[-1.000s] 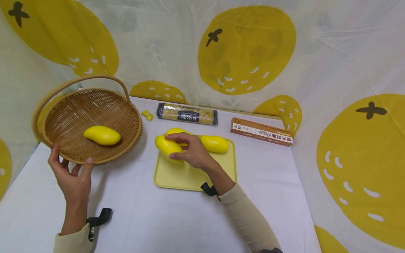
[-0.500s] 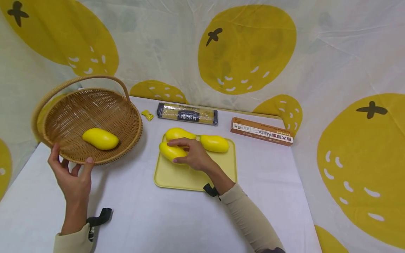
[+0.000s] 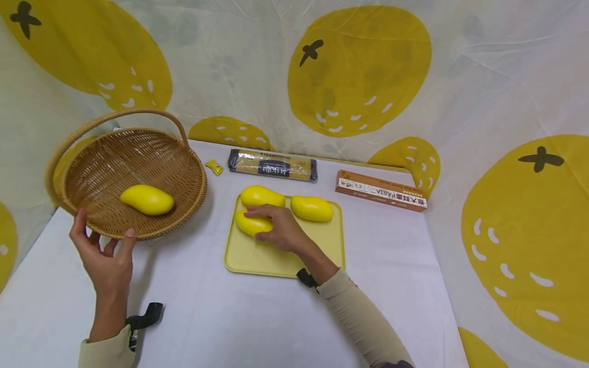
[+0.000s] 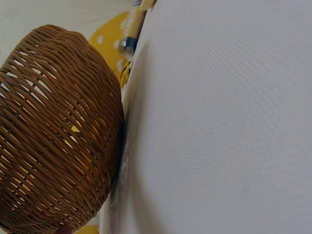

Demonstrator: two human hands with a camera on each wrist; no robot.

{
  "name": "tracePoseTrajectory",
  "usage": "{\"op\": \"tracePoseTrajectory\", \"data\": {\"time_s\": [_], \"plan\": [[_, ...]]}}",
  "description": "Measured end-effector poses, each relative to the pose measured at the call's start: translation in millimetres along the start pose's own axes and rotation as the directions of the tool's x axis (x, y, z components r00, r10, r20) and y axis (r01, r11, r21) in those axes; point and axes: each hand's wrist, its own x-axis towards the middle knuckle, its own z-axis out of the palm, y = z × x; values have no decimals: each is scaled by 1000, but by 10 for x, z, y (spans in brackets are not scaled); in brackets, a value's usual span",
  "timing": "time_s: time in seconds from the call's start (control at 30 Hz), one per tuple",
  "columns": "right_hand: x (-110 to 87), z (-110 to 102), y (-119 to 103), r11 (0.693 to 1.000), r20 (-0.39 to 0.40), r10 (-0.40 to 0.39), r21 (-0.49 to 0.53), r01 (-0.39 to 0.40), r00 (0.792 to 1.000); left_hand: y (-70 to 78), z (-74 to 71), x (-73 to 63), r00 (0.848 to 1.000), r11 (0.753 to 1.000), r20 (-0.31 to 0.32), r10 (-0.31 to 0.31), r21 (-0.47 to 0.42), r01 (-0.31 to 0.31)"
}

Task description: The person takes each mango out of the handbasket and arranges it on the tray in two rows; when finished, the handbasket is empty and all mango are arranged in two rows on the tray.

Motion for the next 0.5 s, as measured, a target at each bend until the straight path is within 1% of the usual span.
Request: {"op": "tracePoseTrajectory", "data": {"time_s": [0.37, 0.5], "plan": [[28, 26, 39, 992, -19, -70, -103, 68, 997, 43, 9, -13, 1000, 1000, -5, -15, 11, 15], [27, 33, 36, 991, -23, -77, -116, 74, 997, 51, 18, -15, 1000, 1000, -2, -19, 10, 19]]}}
